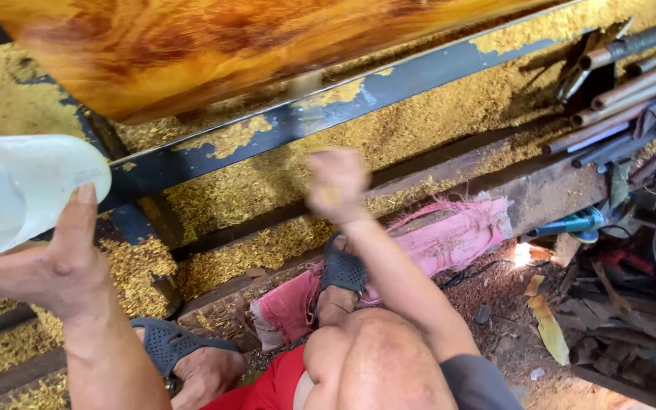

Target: The person holds a small cup of liquid finish in one hand and a brush in the other, brushing the finish over the surface of a large turned wooden log mounted on a lathe. They rotate the log by hand to reach and coat different sections, reloading the brush from the cup between strokes.

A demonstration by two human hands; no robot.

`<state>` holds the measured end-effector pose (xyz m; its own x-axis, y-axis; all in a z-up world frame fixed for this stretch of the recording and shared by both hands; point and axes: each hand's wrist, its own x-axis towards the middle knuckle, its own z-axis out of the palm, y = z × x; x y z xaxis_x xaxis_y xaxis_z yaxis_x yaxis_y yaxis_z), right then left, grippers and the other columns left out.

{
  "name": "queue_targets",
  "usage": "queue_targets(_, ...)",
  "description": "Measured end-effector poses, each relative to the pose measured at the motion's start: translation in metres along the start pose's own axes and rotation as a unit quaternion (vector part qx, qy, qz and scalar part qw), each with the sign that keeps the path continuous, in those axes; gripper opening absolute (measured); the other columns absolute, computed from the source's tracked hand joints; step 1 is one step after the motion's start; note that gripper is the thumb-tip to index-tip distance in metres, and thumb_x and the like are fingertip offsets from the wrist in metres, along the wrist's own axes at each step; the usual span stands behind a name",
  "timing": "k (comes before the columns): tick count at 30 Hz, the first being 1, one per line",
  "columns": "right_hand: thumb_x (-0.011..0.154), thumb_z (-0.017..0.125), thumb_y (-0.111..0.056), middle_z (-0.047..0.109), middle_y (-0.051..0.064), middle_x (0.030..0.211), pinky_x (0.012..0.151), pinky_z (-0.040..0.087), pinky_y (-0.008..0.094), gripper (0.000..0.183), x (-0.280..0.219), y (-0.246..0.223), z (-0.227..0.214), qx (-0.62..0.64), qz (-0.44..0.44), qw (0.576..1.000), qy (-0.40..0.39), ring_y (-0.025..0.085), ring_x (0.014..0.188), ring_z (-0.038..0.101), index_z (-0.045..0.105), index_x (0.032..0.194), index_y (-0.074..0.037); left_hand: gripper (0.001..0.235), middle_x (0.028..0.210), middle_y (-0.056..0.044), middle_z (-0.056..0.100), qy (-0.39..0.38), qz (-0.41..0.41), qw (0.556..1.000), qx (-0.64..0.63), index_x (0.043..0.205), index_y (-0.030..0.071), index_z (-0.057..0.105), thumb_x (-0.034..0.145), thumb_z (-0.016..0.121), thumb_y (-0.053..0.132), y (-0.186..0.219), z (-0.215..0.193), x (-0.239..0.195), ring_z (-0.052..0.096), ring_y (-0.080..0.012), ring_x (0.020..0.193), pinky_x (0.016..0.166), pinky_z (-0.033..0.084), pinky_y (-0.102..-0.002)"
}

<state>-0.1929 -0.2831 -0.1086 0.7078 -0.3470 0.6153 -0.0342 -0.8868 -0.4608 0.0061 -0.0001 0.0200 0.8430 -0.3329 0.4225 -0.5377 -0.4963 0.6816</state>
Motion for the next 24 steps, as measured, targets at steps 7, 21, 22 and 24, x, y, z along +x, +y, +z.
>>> queue_targets(7, 0.091, 0.071, -0.008, 0.071, 0.006, 0.11, 0.084, 0.057, 0.038, 0.019, 0.038, -0.044, 0.034, 0.178, -0.06, 0.964, -0.189, 0.025, 0.098, 0.069, 0.074, 0.108, -0.017, 0.046, 0.132, -0.024, 0.069, -0.004, -0.163, 0.972, -0.167, 0.134, -0.014, 0.061, 0.096, 0.08, 0.005, 0.043, 0.004, 0.028, 0.073, -0.0305, 0.114, 0.108, 0.06, -0.038)
queue_targets(21, 0.1, 0.056, -0.003, 0.064, 0.009, 0.108, 0.094, 0.053, 0.037, 0.011, -0.011, 0.059, -0.007, 0.158, 0.275, 0.934, 0.166, 0.025, 0.103, 0.062, 0.064, 0.107, -0.004, 0.044, 0.136, -0.029, 0.066, -0.051, -0.082, 0.981, -0.171, 0.137, -0.018, 0.056, 0.099, 0.074, -0.005, 0.017, 0.021, 0.004, 0.069, -0.0355, 0.119, 0.111, 0.058, -0.042)
queue_targets(22, 0.1, 0.056, -0.003, 0.064, 0.009, 0.108, 0.094, 0.053, 0.037, 0.011, 0.0, 0.035, -0.001, 0.155, 0.275, 0.934, 0.169, 0.025, 0.103, 0.062, 0.064, 0.107, -0.004, 0.044, 0.136, -0.029, 0.066, -0.053, -0.08, 0.98, -0.173, 0.137, -0.018, 0.056, 0.099, 0.074, -0.005, 0.018, 0.023, 0.005, 0.069, -0.0355, 0.119, 0.111, 0.058, -0.042)
queue_targets(24, 0.077, 0.062, -0.007, 0.068, 0.008, 0.102, 0.092, 0.052, 0.047, 0.023, 0.021, -0.016, 0.015, 0.069, 0.017, 0.993, -0.096, 0.031, 0.098, 0.066, 0.071, 0.098, -0.009, 0.041, 0.134, -0.028, 0.068, -0.064, -0.1, 0.981, -0.153, 0.136, -0.017, 0.058, 0.103, 0.077, -0.003, 0.019, 0.021, 0.004, 0.074, -0.035, 0.124, 0.114, 0.062, -0.042)
